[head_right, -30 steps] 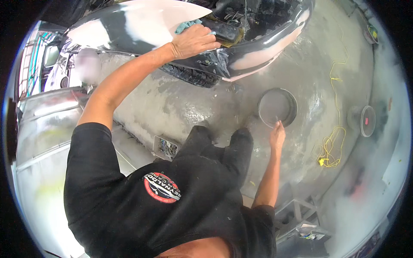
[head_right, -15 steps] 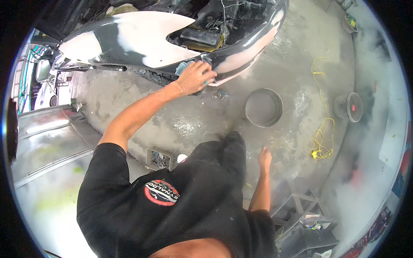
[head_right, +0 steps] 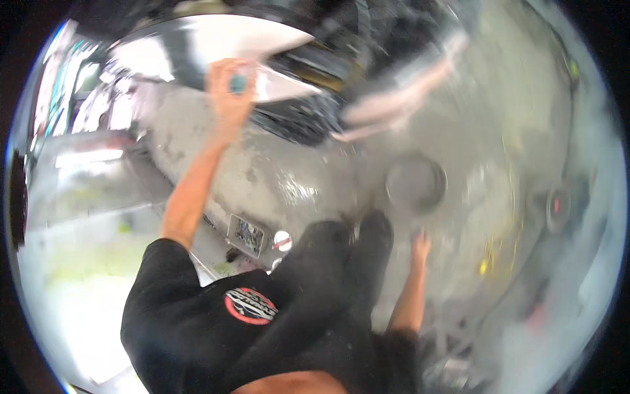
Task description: The person wet sands a car's fender and bumper using sandpaper, wiping the surface with a cloth and dipping their hands into a bucket of water.
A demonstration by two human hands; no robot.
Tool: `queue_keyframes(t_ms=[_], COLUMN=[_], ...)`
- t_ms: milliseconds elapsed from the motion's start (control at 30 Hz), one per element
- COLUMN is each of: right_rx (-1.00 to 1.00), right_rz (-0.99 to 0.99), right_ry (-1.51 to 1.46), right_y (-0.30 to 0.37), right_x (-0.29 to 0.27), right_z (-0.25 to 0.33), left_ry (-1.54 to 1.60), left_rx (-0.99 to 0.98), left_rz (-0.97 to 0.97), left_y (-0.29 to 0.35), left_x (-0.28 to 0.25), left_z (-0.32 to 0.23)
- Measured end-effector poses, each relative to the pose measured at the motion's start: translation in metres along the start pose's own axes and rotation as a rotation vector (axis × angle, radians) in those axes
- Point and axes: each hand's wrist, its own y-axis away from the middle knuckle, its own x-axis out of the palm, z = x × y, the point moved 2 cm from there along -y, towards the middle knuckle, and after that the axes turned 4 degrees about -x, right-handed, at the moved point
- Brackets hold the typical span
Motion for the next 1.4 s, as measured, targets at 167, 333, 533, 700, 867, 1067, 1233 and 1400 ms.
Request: queue_keyframes(t_ms=[167,333,533,700,867,1067,1233,1400], right_rx=[-0.149,-0.061,0.106,0.134,-0.059,-0.097,-0.184,-0.374], right_rz=[-0.098,0.006,0.178,0.224,0.318,-0.231,-0.252,-0.143], right_ry=[0.466,0.434,-0.324,-0.59,-0.546,0.431,0.718,0.954], right_y=[-0.082,-0.137,-0.168,-0.193,-0.261,-0.354,-0.441,-0.47], right_x=[0.033,0.044,0.083,0.082,0.098,0.116,0.151,0.2], right_z=[0.013,-0.004,0.036,0.033,0.008,-0.073,-0.111,-0.157], left_ry=[0.081,0.238,0.46,0.446,0.564,0.315,-0.029,-0.347], left_rx=[-0.149,-0.455,-0.362,-0.227,-0.358,-0.386,-0.27,0.134], left_rz=[0.512,1.04,1.297,1.408,1.408,1.868,1.694,1.822], left_y=[0.098,0.265,0.379,0.399,0.452,0.518,0.566,0.611], left_x=[0.053,0.192,0.331,0.436,0.528,0.629,0.723,0.741], left_z=[-0.041,-0.089,-0.111,-0.15,-0.13,-0.116,-0.064,-0.061])
